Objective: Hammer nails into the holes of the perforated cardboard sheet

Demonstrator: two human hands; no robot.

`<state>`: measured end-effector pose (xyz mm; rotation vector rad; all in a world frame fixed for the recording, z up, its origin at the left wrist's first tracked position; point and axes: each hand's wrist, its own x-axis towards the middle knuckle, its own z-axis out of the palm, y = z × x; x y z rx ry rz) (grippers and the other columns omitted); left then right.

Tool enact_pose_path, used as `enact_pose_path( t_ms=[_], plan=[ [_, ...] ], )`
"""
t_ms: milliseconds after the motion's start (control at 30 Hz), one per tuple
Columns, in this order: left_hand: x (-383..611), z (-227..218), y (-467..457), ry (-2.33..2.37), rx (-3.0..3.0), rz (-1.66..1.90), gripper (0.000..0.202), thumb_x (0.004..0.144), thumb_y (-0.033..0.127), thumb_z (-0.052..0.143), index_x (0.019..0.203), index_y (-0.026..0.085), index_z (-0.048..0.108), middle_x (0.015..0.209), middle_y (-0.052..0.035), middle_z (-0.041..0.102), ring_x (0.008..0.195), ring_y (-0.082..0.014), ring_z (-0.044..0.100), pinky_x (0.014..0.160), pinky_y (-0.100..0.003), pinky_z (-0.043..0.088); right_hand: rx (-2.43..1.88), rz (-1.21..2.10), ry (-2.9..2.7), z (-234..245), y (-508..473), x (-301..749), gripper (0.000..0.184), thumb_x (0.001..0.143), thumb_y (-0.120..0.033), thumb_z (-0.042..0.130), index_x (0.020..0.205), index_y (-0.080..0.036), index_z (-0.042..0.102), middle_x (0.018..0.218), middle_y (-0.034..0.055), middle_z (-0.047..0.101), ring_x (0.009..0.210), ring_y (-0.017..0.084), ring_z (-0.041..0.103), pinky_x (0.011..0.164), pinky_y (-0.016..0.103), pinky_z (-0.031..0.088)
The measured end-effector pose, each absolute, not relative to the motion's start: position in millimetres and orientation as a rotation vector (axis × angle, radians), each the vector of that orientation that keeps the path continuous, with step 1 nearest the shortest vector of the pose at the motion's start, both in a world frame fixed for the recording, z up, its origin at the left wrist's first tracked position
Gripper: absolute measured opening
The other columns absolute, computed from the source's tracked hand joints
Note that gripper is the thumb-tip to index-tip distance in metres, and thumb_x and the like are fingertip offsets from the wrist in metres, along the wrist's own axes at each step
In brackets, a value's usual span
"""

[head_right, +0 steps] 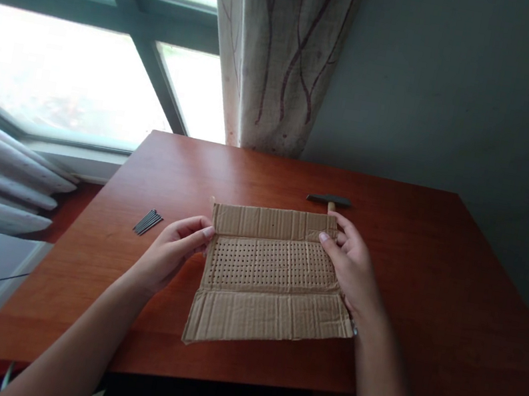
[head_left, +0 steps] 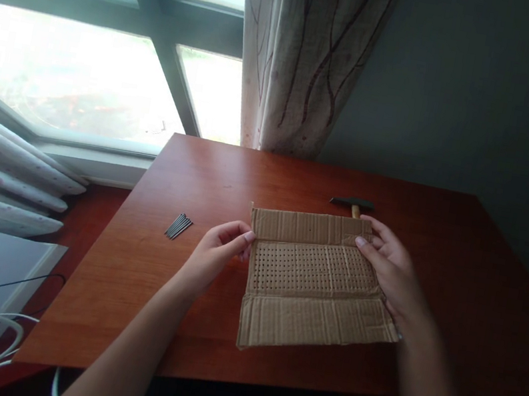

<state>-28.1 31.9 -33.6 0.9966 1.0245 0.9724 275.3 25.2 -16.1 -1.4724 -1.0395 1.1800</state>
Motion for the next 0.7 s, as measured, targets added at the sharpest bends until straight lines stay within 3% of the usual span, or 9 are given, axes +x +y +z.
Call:
enact_pose_path(
  t_ms=[467,700],
  plan=[
    [-27.5,-32.5,32.5,1.044,1.015,0.968,0.033,0.08,0.045,0.079,0.075,0.016,0.065,0.068,0.0004,0.058,0.067,-0.0128,0.05,0.066,-0.025,0.041,-1.488,1.211,-1.006,-17.3,24.5,274.4,0.05,0.084,-0.045,0.075,0.13,-0.034,0.059,0.111,0.004,0.077,0.087,0.024,0.074,0.068,0.038,0.061],
    [-28.4,-34.9,33.0,1.054,1.062,0.964,0.032,0.083,0.045,0.076,0.074,0.016,0.064,0.068,0.0002,0.057,0.067,-0.0131,0.049,0.066,-0.025,0.04,-1.491,1.211,-1.011,-18.3,25.6,276.7,0.052,0.083,-0.045,0.077,0.131,-0.034,0.059,0.11,0.004,0.077,0.089,0.024,0.074,0.074,0.039,0.062]
  ],
)
